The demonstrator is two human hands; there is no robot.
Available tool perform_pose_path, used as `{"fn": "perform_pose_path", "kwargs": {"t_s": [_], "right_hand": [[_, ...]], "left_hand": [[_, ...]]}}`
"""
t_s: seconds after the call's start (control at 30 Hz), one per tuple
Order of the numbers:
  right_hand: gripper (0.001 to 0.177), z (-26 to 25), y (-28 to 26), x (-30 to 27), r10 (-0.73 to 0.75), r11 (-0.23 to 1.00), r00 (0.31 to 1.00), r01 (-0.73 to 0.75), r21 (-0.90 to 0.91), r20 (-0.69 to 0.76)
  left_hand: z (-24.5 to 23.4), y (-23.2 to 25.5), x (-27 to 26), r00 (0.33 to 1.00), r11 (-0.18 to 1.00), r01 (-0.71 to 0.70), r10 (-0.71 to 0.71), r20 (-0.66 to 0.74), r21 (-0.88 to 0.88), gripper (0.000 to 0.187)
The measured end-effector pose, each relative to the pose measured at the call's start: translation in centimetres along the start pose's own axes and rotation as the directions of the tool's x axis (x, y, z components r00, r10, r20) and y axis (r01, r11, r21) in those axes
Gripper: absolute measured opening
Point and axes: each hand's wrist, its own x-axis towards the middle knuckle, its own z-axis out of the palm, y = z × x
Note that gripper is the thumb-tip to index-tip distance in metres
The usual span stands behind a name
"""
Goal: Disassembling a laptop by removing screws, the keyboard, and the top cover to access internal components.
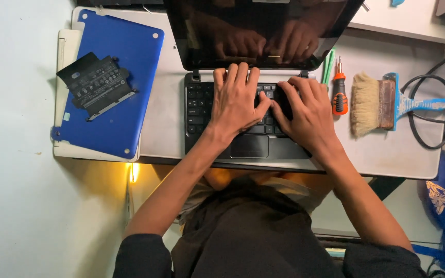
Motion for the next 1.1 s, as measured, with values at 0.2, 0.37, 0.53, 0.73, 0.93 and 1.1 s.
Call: {"fn": "perform_pose_path", "kwargs": {"t_s": [0.2, 0.37, 0.53, 0.73, 0.93, 1.1], "right_hand": [[0.027, 1.5, 0.1, 0.6, -0.008, 0.997, 1.0, 0.009, -0.076, 0.015], [0.022, 2.7, 1.3, 1.7, -0.004, 0.998, 1.0, 0.005, -0.068, 0.026], [0.016, 2.8, 3.1, 1.7, 0.052, 0.99, 0.988, -0.07, 0.122, 0.149], [0.015, 0.7, 1.0, 2.6, -0.002, 0.999, 0.995, -0.002, 0.041, 0.099], [0.02, 0.4, -1.0, 1.6, -0.094, 0.991, 0.996, 0.094, -0.094, 0.001], [0.021, 2.2, -0.9, 1.2, -0.052, 0.986, 0.998, 0.048, -0.158, -0.023]], "left_hand": [[0.1, 0.1, -0.1, 1.0, 1.0, 0.024, -0.024, 0.017, -0.015, 0.043], [0.5, -0.4, 0.0, 0.999, 0.999, 0.042, -0.042, 0.014, -0.013, 0.041], [1.5, -0.7, -0.5, 0.999, 0.999, 0.038, -0.037, 0.032, -0.026, 0.045], [1.1, -0.6, -0.4, 0.998, 0.998, 0.043, -0.041, 0.038, -0.046, 0.046], [1.1, -0.6, -0.3, 0.999, 0.998, 0.031, -0.03, 0.017, -0.047, 0.044], [1.4, -0.6, -0.4, 1.0, 0.999, 0.026, -0.026, 0.004, -0.038, 0.044]]}}
